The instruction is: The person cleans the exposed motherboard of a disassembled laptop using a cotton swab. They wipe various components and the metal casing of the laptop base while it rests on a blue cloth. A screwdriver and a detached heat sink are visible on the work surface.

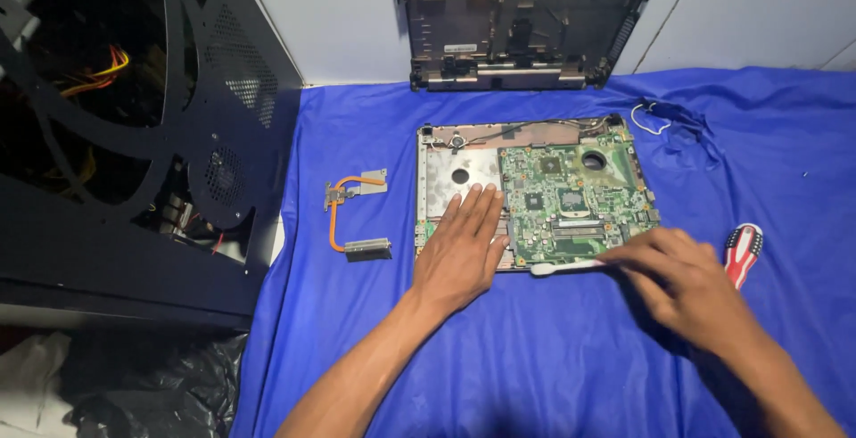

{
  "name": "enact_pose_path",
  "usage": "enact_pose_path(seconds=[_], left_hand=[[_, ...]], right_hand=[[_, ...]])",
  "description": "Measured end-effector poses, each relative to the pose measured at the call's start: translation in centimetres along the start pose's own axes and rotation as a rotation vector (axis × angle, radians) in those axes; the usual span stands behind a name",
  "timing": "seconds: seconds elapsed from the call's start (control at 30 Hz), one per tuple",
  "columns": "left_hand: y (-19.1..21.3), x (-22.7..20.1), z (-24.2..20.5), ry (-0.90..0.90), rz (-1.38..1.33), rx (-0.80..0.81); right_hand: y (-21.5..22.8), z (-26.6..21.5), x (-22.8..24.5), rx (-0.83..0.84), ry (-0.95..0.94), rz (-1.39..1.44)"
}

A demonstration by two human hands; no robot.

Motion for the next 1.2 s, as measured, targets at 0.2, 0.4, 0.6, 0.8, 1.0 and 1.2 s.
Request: enact_pose_path(seconds=[0.2, 0.4, 0.6, 0.8, 1.0, 1.2], left_hand=[[0.1, 0.0, 0.1, 0.005, -0.014, 0.014], [0.0, -0.2, 0.2, 0.013, -0.034, 0.041], [0.1, -0.1, 0.1, 0.016, -0.03, 0.043], [0.3, -0.1, 0.1, -0.002, -0.007, 0.022], [0.4, -0.1, 0.2, 0.015, -0.036, 0.044], [0.5, -0.2, 0.3, 0.018, -0.03, 0.05]], right_hand=[[2.1, 2.0, -3.2, -0.074, -0.066, -0.143], [0.1, 4.8, -1.2, -0.03, 0.129, 0.012], [0.2, 7.4, 1.2, -0.054, 0.281, 0.17], [0.4, 8.2, -0.6, -0.116, 0.244, 0.126], [2.0, 8.2, -5.9, -0.124, 0.113, 0.154], [1.7, 6.5, -7.6, -0.24, 0.068, 0.058]])
Point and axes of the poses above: each hand's wrist, its own z-axis towards the middle knuckle, its own y-axis out of the back of the hand, x = y × z, the point moved 7 cm from there along z, towards the middle knuckle, and after that the axes turned 5 degrees about y, right-handed, at the moved point
